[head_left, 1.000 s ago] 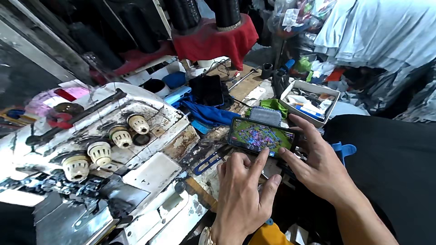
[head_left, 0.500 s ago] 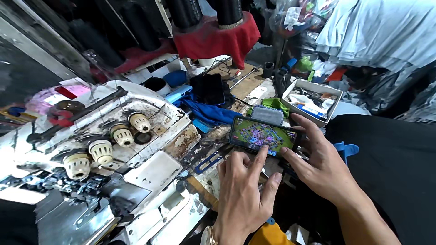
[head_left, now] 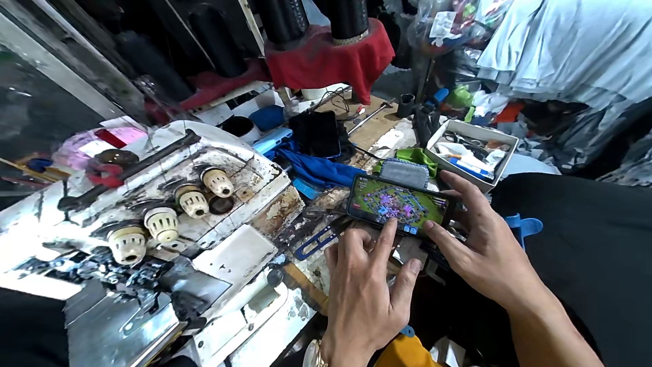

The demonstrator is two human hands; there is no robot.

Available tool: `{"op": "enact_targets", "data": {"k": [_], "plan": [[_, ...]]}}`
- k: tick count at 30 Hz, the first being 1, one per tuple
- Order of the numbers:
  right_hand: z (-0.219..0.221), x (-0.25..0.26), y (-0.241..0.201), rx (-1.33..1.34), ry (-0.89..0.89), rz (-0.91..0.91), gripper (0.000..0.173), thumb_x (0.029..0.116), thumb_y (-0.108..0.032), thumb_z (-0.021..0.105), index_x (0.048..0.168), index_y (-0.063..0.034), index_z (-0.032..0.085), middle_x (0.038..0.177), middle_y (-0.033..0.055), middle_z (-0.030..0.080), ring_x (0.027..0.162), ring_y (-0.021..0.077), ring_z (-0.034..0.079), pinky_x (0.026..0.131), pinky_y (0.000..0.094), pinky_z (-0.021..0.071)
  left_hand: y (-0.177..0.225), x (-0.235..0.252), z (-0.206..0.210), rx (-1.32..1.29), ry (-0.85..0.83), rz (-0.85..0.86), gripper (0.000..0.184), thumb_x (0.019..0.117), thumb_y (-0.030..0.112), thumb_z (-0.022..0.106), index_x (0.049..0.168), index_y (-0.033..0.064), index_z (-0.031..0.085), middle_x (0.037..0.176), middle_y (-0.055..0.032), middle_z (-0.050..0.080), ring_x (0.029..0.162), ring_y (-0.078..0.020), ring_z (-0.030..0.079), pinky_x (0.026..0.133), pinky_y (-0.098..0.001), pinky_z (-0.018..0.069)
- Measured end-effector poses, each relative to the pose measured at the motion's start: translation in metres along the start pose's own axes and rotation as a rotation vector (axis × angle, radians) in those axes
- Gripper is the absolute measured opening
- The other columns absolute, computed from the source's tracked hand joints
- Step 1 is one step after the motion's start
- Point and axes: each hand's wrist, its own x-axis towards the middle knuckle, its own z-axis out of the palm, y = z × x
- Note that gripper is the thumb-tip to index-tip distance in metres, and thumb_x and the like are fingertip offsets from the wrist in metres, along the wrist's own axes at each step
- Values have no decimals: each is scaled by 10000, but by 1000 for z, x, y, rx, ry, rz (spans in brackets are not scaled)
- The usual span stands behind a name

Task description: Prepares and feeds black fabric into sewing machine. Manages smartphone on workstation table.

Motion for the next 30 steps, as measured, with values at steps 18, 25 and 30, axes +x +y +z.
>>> {"op": "enact_targets", "data": {"k": [18,25,30], "plan": [[1,0,0,-11,14,9,719,921,-445,636,1570,-267,382,1388,5,581,1087,122,667,852,376,611,-2,1,0,-10,49,-53,641,1010,624,425,1542,274,497,1142,-41,565,1015,-205,531,886,-470,441],[1,1,2,-18,12,-16,718,928,-449,634,1573,-257,381,1429,12,563,1179,136,637,916,397,596,-1,6,-1,-20,30,-97,661,1014,639,405,1578,294,435,1171,-51,573,1022,-217,546,893,-498,442],[1,1,3,-16,20,-20,718,925,-447,632,1571,-253,383,1421,9,571,1176,130,641,918,395,598,-1,16,-4,-25,-11,-143,672,1010,664,377,1595,333,395,1192,-62,555,1002,-225,552,841,-493,457]]}}
